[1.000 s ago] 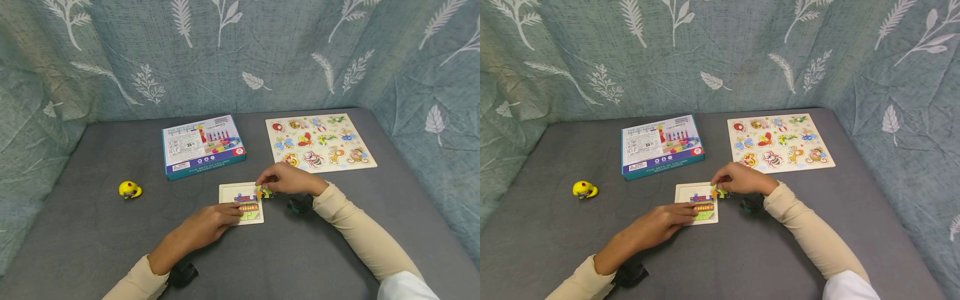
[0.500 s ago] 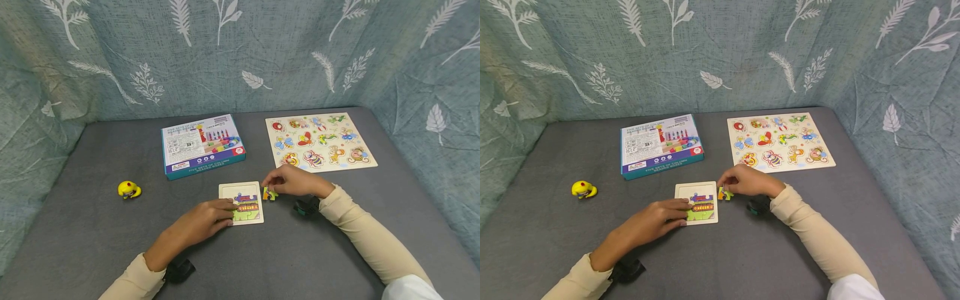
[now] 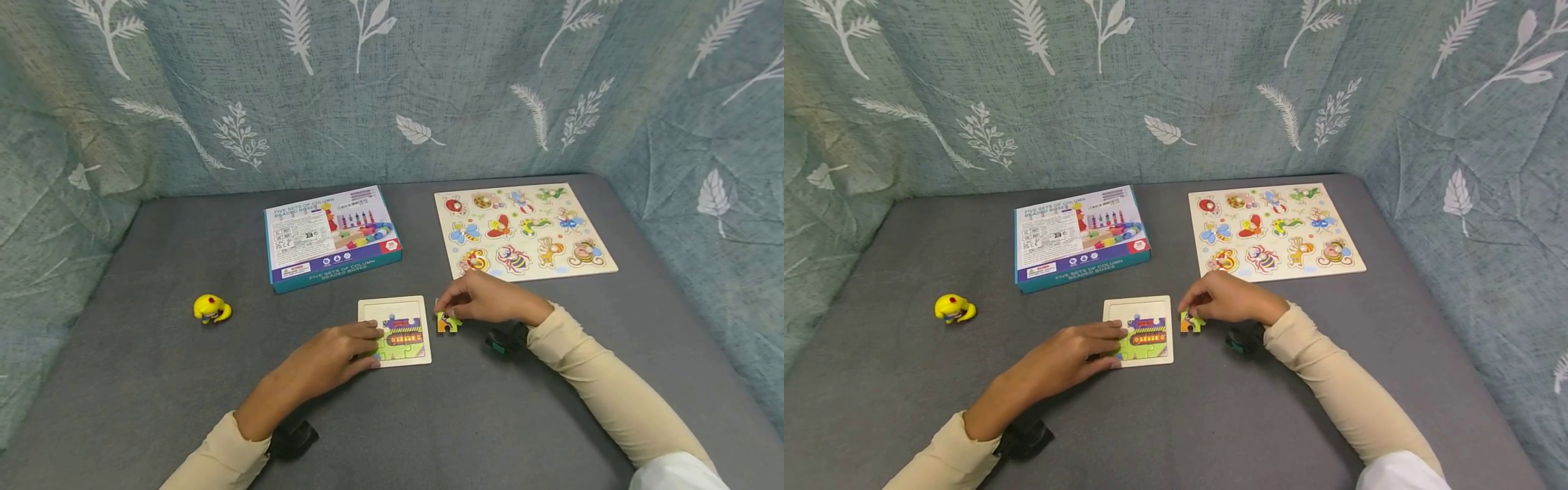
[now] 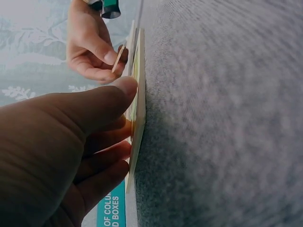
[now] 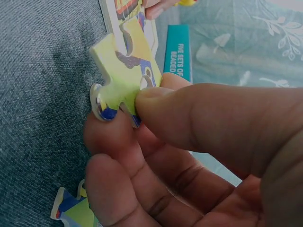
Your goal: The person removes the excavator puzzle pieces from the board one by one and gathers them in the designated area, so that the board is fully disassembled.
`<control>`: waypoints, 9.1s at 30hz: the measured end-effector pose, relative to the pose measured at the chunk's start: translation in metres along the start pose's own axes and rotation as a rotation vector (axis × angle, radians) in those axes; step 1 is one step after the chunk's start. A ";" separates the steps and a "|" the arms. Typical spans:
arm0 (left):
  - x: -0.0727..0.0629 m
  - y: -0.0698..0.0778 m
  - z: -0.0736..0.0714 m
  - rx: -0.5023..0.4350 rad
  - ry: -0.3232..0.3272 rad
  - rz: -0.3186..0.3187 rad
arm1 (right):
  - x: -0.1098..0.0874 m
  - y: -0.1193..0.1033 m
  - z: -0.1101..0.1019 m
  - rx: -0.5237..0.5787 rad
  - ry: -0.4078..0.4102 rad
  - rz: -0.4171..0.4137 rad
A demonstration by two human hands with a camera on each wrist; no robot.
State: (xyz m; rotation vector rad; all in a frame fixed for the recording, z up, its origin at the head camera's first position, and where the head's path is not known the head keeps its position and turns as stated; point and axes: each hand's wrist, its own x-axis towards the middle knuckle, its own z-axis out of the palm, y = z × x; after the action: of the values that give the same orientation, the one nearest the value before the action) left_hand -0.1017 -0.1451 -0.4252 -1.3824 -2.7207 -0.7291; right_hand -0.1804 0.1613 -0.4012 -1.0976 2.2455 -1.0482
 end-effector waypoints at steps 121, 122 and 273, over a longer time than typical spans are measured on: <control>0.004 0.005 0.002 -0.071 -0.088 -0.058 | 0.058 -0.025 0.036 -0.093 0.002 0.057; 0.004 0.005 0.002 -0.072 -0.088 -0.058 | 0.058 -0.025 0.036 -0.091 0.002 0.058; 0.005 0.007 0.002 -0.009 -0.040 -0.030 | 0.011 -0.005 0.008 0.160 0.148 0.128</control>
State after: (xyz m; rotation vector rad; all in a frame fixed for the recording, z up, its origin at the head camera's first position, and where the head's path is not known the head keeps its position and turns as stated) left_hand -0.0990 -0.1366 -0.4233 -1.3762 -2.7774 -0.7240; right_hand -0.1793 0.1466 -0.4026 -0.8240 2.2647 -1.2654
